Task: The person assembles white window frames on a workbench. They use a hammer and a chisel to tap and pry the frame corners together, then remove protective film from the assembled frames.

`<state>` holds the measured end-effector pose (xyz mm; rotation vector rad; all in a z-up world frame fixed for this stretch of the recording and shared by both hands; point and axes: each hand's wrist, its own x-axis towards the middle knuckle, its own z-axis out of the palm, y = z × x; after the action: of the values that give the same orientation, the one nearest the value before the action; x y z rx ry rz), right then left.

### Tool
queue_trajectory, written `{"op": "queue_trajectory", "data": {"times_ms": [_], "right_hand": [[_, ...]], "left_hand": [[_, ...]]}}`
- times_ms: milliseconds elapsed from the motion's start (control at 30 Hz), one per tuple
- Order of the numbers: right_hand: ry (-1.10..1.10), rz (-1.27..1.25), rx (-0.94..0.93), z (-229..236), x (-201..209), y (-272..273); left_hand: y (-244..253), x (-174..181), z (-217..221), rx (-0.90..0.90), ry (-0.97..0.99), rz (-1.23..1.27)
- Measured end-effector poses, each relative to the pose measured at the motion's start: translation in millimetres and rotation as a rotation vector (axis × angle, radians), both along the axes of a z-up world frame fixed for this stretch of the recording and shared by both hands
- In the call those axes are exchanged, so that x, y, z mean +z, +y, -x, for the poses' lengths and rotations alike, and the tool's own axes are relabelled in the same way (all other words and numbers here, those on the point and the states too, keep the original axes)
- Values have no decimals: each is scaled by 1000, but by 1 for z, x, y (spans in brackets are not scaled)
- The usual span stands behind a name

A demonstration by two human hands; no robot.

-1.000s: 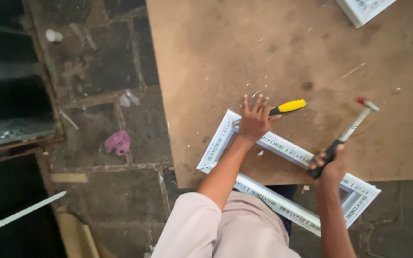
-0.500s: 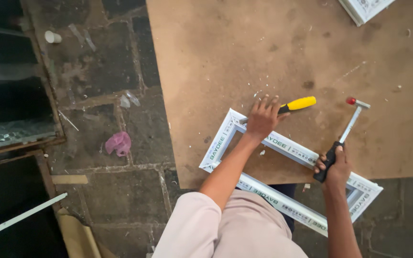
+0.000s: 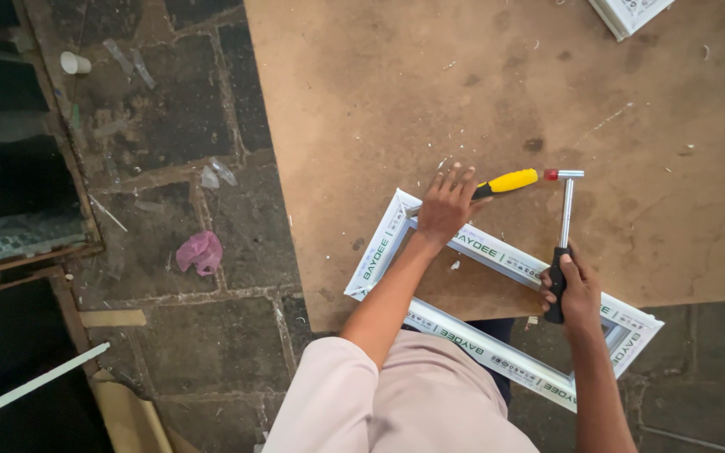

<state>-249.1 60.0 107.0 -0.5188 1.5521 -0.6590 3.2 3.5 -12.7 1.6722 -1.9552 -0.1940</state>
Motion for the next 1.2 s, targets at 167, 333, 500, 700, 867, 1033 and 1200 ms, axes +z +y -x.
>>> {"op": "queue_trajectory", "data": {"times_ms": [167, 333, 500, 700, 867, 1033, 1200], "right_hand": [[-44, 37, -54, 6, 9, -6], [40, 53, 71, 5, 23, -16], [17, 11, 39, 4, 29, -13], [116, -18, 70, 1, 23, -13], [33, -4, -43, 0, 26, -23], [158, -109, 236, -2, 34, -9], [84, -35, 36, -8, 33, -4]], "left_hand": [[5, 1, 1, 16, 10, -20], [4, -2, 3, 11, 42, -18], [9, -6, 3, 30, 19, 7], [10, -11, 1, 36, 37, 19], [-6, -11, 1, 52, 17, 28], [10, -15, 5, 97, 79, -26], [20, -20, 3, 83, 43, -16]]}}
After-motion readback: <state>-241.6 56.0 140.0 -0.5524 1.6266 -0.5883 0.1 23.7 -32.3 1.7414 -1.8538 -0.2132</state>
